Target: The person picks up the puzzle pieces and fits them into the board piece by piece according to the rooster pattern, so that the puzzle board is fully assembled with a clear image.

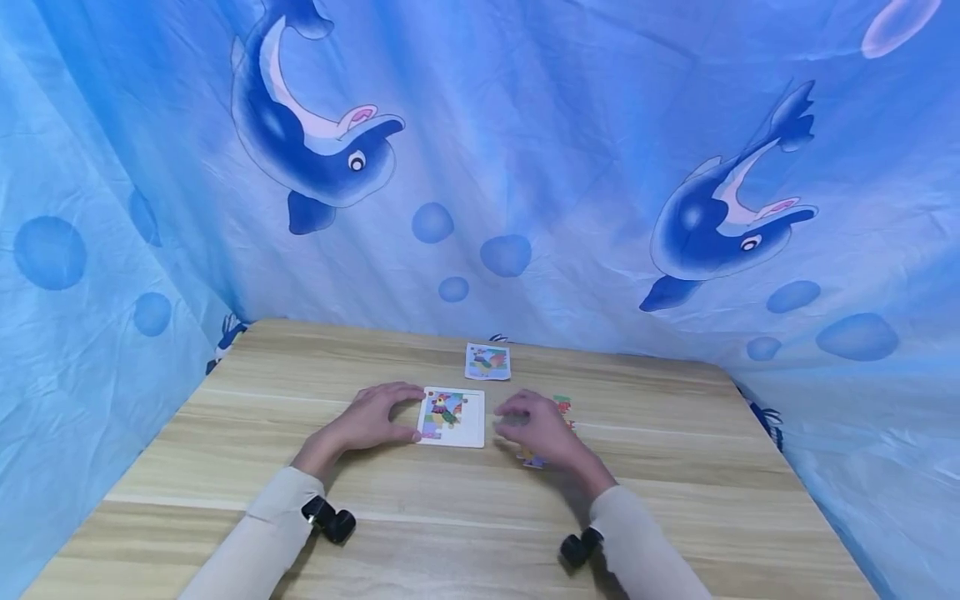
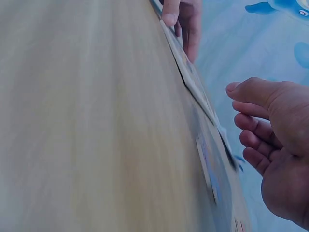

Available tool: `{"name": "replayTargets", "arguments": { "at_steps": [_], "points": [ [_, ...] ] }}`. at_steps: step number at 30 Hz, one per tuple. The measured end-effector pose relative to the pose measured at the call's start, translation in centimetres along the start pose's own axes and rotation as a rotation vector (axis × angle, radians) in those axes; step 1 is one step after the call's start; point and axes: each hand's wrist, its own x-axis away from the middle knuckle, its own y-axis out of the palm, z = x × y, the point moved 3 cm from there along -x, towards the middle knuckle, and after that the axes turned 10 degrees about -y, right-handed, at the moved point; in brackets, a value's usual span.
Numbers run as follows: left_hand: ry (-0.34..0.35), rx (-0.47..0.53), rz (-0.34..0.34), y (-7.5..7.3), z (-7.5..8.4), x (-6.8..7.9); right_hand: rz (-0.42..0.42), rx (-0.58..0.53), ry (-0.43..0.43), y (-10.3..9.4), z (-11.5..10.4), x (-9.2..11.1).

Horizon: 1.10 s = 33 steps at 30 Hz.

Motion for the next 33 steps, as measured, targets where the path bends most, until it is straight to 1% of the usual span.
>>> {"name": "replayTargets", "arguments": {
  "at_steps": [6, 10, 13, 19, 33],
  "points": [
    [0.001, -0.001, 0.004, -0.1, 0.0, 0.1, 0.037, 0.060, 0.021, -2.2, 1.2, 4.0],
    [-0.001, -0.004, 0.003, 0.0, -0.1, 0.0, 0.039, 0.081, 0.055, -2.8, 2.1, 6.0],
    [0.002, -0.006, 0.004, 0.1, -0.2, -0.1, 0.031, 0.079, 0.054, -2.8, 2.7, 6.9],
    [0.003, -0.003, 0.005, 0.1, -0.3, 0.0, 0.054, 0.086, 0.013, -2.6, 3.3, 7.4],
    [0.008, 0.003, 0.004, 0.1, -0.3, 0.0, 0.069, 0.124, -0.017, -2.0, 2.8, 7.0]
  ]
}}
